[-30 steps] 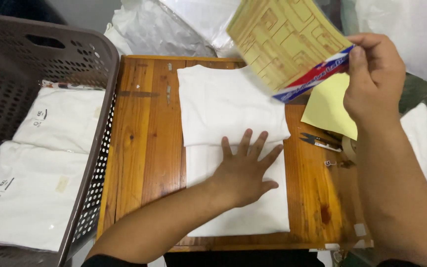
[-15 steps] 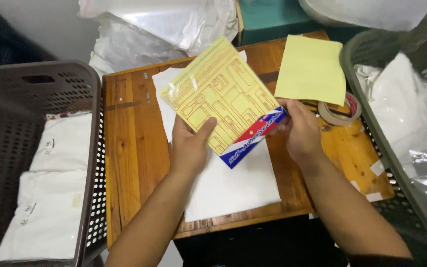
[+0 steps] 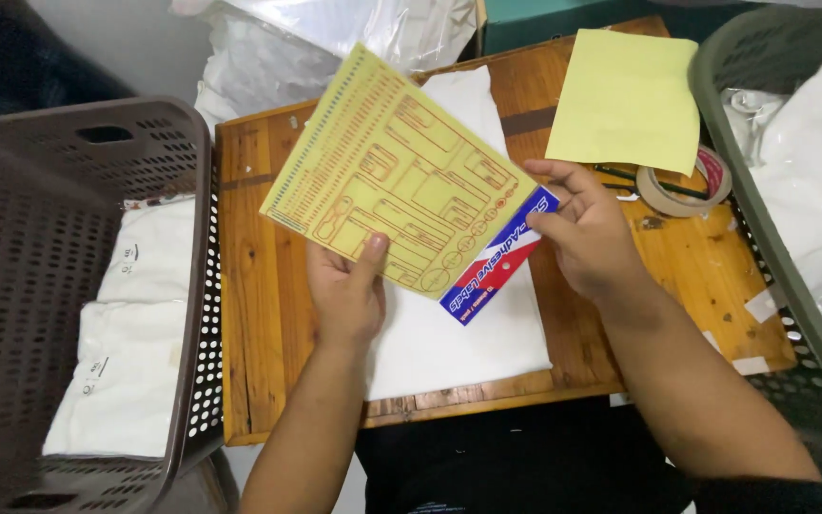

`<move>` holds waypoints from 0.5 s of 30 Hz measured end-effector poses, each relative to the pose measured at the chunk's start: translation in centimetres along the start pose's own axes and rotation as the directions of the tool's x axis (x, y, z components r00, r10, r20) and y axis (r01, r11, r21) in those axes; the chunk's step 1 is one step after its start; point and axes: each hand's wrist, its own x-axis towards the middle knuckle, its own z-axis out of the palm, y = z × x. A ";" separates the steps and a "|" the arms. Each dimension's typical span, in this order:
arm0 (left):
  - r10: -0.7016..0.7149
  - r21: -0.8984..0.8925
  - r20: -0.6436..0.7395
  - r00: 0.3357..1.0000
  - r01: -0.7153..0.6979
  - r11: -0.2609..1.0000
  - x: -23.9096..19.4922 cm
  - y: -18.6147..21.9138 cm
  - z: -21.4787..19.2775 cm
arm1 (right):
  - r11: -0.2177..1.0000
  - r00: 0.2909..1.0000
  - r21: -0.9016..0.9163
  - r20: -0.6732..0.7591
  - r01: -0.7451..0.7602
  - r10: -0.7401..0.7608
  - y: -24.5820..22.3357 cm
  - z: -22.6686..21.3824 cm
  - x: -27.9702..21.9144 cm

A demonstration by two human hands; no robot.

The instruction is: The person folds a white t-shirt on a wooden table. They then open a package of self-adhesive labels, remove a sheet, and use a pencil to mark a specific label on the sheet.

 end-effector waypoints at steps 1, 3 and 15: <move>-0.002 -0.002 -0.001 1.000 0.002 1.000 0.1 0.2 0.0 | 1.000 1.000 -0.002 -0.001 -0.001 0.001 -0.1 -0.1 0.0; 0.004 0.150 -0.097 0.995 0.011 0.989 0.4 0.6 -0.2 | 0.991 0.997 0.126 0.050 0.051 -0.058 -0.3 -0.1 0.1; -0.036 0.856 0.452 0.891 -0.422 0.299 -1.2 3.3 1.9 | 0.968 0.988 -0.197 -0.009 -0.156 0.157 0.7 -0.3 0.2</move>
